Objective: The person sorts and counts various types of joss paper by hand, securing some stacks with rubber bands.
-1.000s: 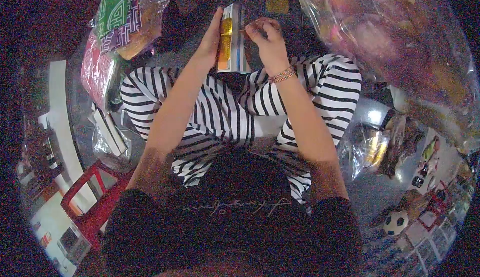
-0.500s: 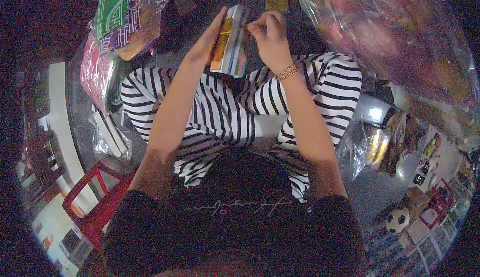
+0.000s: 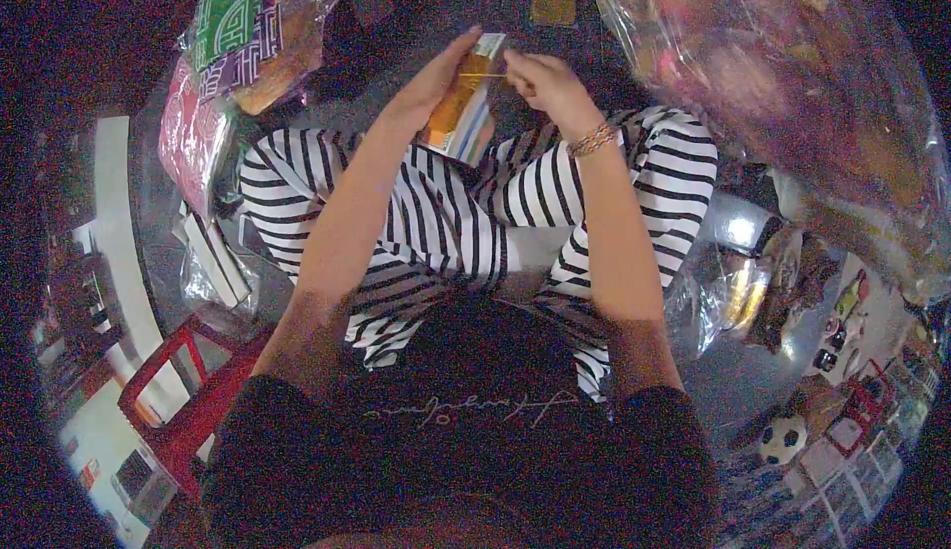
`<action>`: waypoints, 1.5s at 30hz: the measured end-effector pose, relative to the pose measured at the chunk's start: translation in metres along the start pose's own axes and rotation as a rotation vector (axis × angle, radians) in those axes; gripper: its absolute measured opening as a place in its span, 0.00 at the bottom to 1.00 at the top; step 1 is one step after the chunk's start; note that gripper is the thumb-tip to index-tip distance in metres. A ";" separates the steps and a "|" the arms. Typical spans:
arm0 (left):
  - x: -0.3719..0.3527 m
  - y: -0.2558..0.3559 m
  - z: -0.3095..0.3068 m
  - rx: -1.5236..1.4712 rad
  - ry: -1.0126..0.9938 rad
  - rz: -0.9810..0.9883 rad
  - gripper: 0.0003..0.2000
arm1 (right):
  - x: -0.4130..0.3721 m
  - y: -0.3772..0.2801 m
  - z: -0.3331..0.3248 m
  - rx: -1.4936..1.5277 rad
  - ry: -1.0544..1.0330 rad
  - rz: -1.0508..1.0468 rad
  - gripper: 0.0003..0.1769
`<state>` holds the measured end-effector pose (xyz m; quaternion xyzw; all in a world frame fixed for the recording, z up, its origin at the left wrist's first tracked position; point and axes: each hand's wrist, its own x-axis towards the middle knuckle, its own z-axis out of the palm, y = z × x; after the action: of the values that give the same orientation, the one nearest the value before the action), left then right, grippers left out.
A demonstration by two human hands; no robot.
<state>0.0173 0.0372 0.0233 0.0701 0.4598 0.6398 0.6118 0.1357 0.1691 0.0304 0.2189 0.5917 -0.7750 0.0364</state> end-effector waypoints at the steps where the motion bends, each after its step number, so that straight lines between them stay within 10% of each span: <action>1: -0.009 -0.001 0.016 0.183 0.133 0.182 0.22 | 0.000 0.001 -0.006 0.057 0.061 0.000 0.17; 11: 0.035 -0.036 -0.012 0.432 0.120 0.085 0.44 | 0.016 0.010 -0.025 0.068 0.511 0.014 0.18; 18: 0.020 -0.044 -0.013 0.868 0.246 -0.113 0.40 | 0.022 0.015 -0.082 0.270 0.555 -0.186 0.15; 25: 0.020 -0.023 -0.018 -0.043 0.144 -0.010 0.26 | 0.024 0.040 -0.059 -1.409 0.477 -0.098 0.21; 30: 0.021 -0.014 -0.028 -0.280 0.013 0.162 0.25 | 0.015 0.002 -0.002 -0.814 0.416 0.114 0.23; 34: 0.022 -0.017 -0.020 -0.404 0.042 0.199 0.24 | 0.020 0.030 0.025 0.332 0.076 0.002 0.20; 36: 0.033 -0.022 -0.021 -0.250 0.437 0.341 0.32 | 0.019 0.029 0.026 0.364 0.150 0.016 0.19; 45: 0.011 -0.007 -0.005 -0.001 0.365 0.349 0.34 | 0.026 0.046 0.020 -0.042 0.084 -0.089 0.25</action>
<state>0.0165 0.0431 0.0108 0.0316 0.5434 0.7378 0.3991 0.1214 0.1423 -0.0168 0.2239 0.6178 -0.7536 -0.0183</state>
